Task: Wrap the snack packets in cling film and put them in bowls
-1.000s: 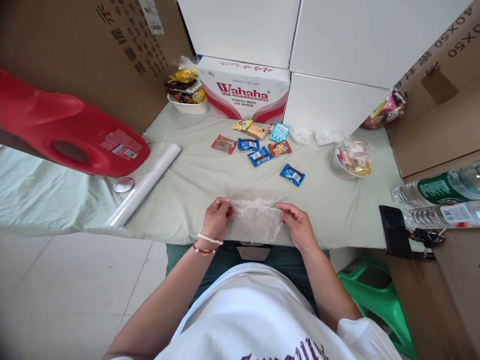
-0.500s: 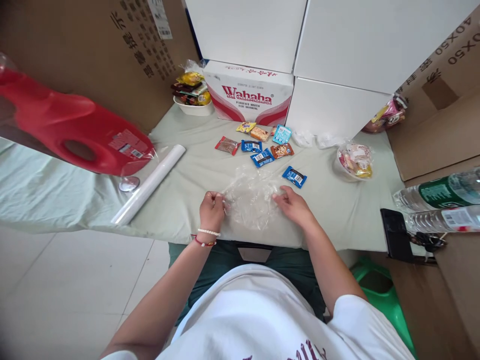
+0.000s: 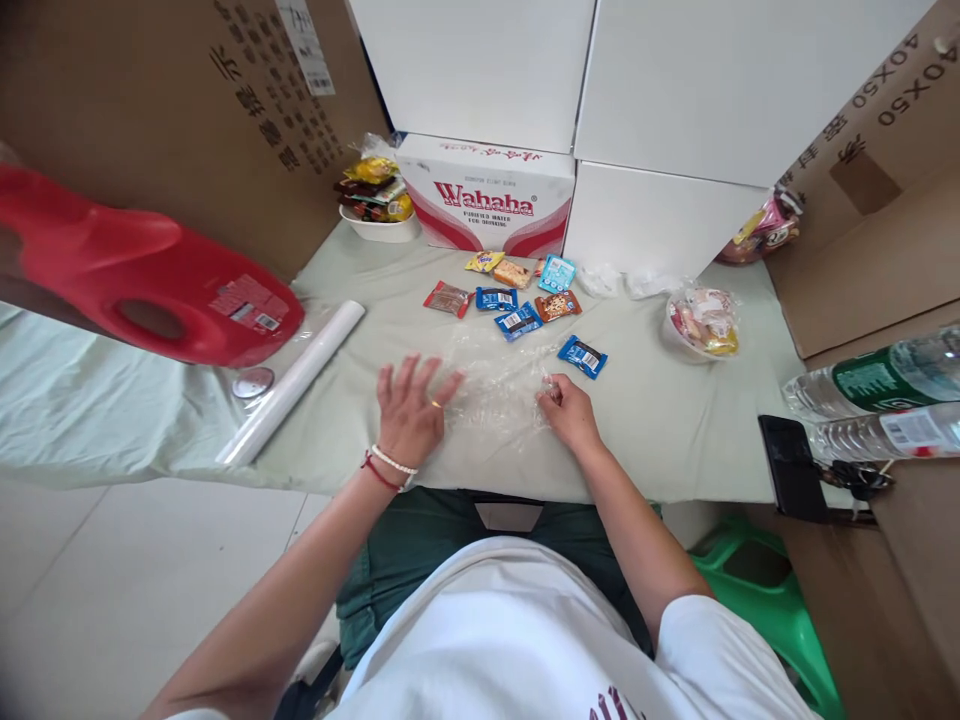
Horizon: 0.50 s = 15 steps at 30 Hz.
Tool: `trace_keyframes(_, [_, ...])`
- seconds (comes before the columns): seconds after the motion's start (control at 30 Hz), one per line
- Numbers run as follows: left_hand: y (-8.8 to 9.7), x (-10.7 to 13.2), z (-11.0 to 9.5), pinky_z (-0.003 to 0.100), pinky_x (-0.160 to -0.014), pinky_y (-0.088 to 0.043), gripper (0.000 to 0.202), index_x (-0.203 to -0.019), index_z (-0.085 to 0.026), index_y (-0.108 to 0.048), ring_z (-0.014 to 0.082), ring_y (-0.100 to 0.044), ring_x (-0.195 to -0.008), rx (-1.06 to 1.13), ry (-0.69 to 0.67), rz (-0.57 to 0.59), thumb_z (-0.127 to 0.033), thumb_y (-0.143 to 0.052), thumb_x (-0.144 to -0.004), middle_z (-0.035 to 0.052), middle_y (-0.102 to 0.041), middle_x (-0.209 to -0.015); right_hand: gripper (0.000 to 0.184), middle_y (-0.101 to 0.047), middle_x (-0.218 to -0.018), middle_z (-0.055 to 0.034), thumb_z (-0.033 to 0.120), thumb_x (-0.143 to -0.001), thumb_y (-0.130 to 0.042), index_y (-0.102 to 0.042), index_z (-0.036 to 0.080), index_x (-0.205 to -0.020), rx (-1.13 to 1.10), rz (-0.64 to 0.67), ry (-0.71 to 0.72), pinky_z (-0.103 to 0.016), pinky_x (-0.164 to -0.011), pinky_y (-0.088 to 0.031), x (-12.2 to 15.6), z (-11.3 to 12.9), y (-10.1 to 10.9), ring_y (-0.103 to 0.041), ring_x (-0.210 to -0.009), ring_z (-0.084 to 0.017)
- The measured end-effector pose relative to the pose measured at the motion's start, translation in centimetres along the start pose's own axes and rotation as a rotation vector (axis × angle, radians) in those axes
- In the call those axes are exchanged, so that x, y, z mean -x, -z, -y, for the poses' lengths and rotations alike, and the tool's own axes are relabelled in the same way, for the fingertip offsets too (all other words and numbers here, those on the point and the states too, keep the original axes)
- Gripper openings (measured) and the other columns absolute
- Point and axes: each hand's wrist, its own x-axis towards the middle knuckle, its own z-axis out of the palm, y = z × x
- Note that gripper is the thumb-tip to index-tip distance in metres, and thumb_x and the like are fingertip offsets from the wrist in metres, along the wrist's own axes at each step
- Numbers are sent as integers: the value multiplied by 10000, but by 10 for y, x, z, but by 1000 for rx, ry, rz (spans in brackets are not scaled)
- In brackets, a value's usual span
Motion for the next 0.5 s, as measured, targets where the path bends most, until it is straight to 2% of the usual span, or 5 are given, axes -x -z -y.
trace_keyframes(0.07, [4,-6,3,585,-1301,-99,680,-1416,-320,-597,263,-434,-1512,87,-243,257,-48,-489,-803,75,-611,-1504,420,-571,-728,46,476,-769,-708,-653,236,-1110,-17,0,4,-288,-567,-457,0,1,3,-521,-580,-145])
trace_keyframes(0.17, [6,-13,18,540,-1263,-279,613,-1321,-243,-642,258,-561,-1398,364,-223,427,-122,-521,-732,103,-628,-1484,437,-552,-737,45,491,-755,-728,-667,215,-1088,-29,-35,7,-276,-550,-436,2,0,15,-489,-589,-134])
trace_keyframes(0.27, [2,-11,31,447,-1119,-476,238,-880,-215,-694,264,-655,-1254,687,49,344,-272,-466,-841,133,-698,-1355,447,-530,-710,51,514,-731,-758,-690,194,-1035,-32,-48,-18,-262,-532,-388,10,-1,31,-458,-583,-122])
trace_keyframes(0.33, [-6,-8,31,403,-1038,-520,390,-591,-234,-536,252,-700,-1133,742,213,230,-380,-411,-931,134,-747,-1215,469,-532,-693,54,534,-716,-776,-694,187,-1020,-47,-13,-51,-258,-519,-362,18,-1,39,-446,-563,-115])
trace_keyframes(0.5, [-29,1,20,435,-1029,-513,316,-614,-232,-534,284,-664,-1144,373,164,83,-425,-609,-853,156,-703,-1251,499,-601,-740,27,578,-705,-810,-716,198,-1015,-15,31,-90,-255,-498,-353,42,-2,53,-456,-554,-111])
